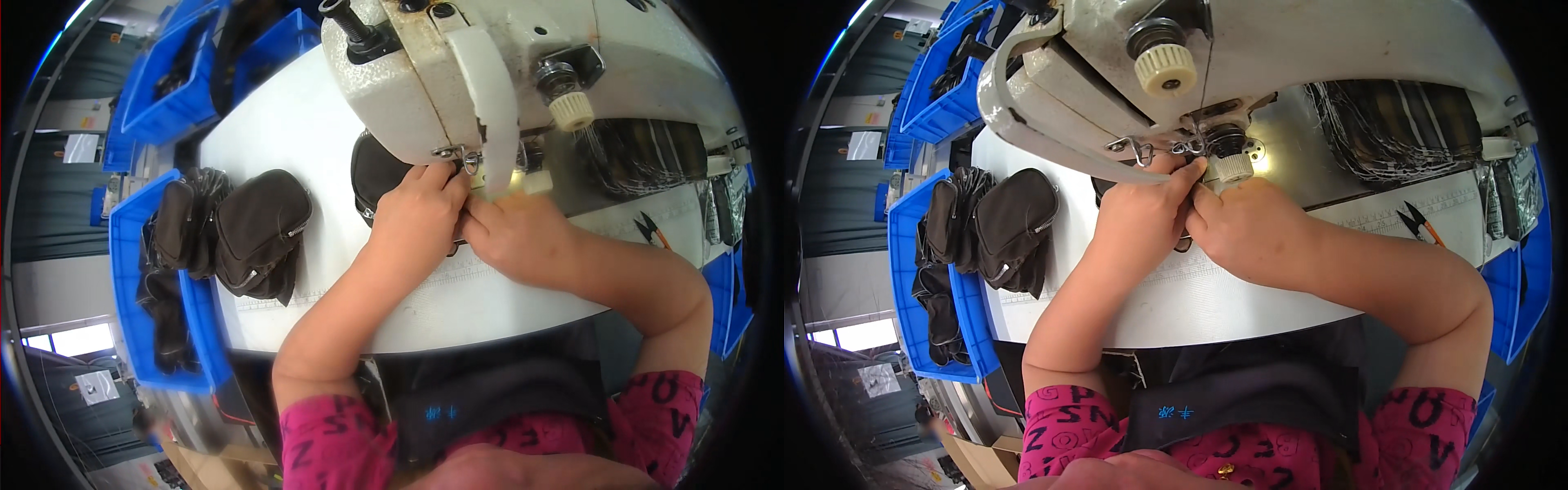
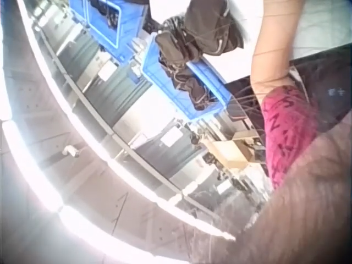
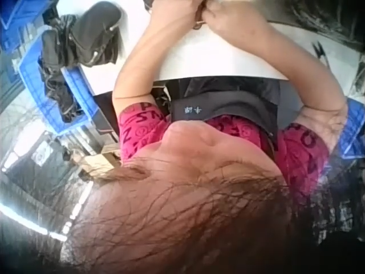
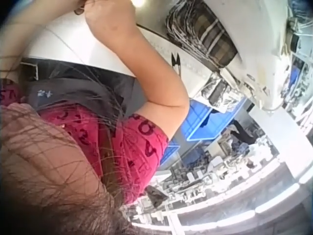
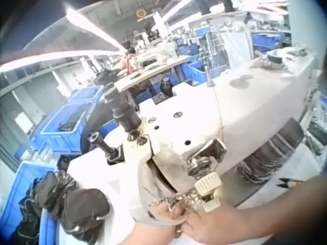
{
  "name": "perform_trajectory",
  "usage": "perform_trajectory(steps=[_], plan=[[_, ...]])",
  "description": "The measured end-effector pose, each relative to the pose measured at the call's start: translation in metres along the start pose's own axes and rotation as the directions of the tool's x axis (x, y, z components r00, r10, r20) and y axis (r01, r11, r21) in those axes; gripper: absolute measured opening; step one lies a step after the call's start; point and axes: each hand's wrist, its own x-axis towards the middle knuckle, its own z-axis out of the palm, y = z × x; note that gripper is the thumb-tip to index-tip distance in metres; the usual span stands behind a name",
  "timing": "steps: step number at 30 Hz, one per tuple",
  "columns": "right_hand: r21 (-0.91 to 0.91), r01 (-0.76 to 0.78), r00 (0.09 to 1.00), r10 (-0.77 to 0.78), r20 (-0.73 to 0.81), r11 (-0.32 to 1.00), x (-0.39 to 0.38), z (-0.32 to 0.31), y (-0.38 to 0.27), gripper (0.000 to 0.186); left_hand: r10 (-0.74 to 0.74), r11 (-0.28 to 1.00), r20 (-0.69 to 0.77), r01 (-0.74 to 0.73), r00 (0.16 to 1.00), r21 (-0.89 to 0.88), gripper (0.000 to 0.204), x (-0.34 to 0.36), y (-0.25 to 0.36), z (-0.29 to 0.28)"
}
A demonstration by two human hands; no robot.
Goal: Sew pre-cut leather pieces together using an industrial sewing machine.
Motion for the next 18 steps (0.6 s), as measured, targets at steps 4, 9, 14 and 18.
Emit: perform_trajectory(steps=[4,9,14,18], plan=[[0.019,-0.023,0.999,0.024,-0.031,1.000,0.001,0.000,0.000,0.015,-0.006,0.995,0.002,0.006,1.000,-0.098,0.046,-0.002,-0.003,-0.002],[-0.021,-0.035,0.999,0.034,-0.037,0.999,0.002,-0.007,0.001,0.015,0.034,0.941,0.078,-0.006,0.996,-0.339,0.059,-0.009,-0.021,-0.025],[-0.158,-0.017,0.990,-0.006,-0.138,0.987,0.005,-0.002,0.000,0.020,-0.295,0.770,0.269,0.394,0.917,-0.501,0.044,-0.002,-0.029,-0.019],[-0.196,0.095,0.974,-0.132,-0.184,0.976,0.018,0.012,0.001,0.021,-0.370,0.507,0.265,0.433,0.890,-0.745,0.036,0.001,-0.037,-0.006]])
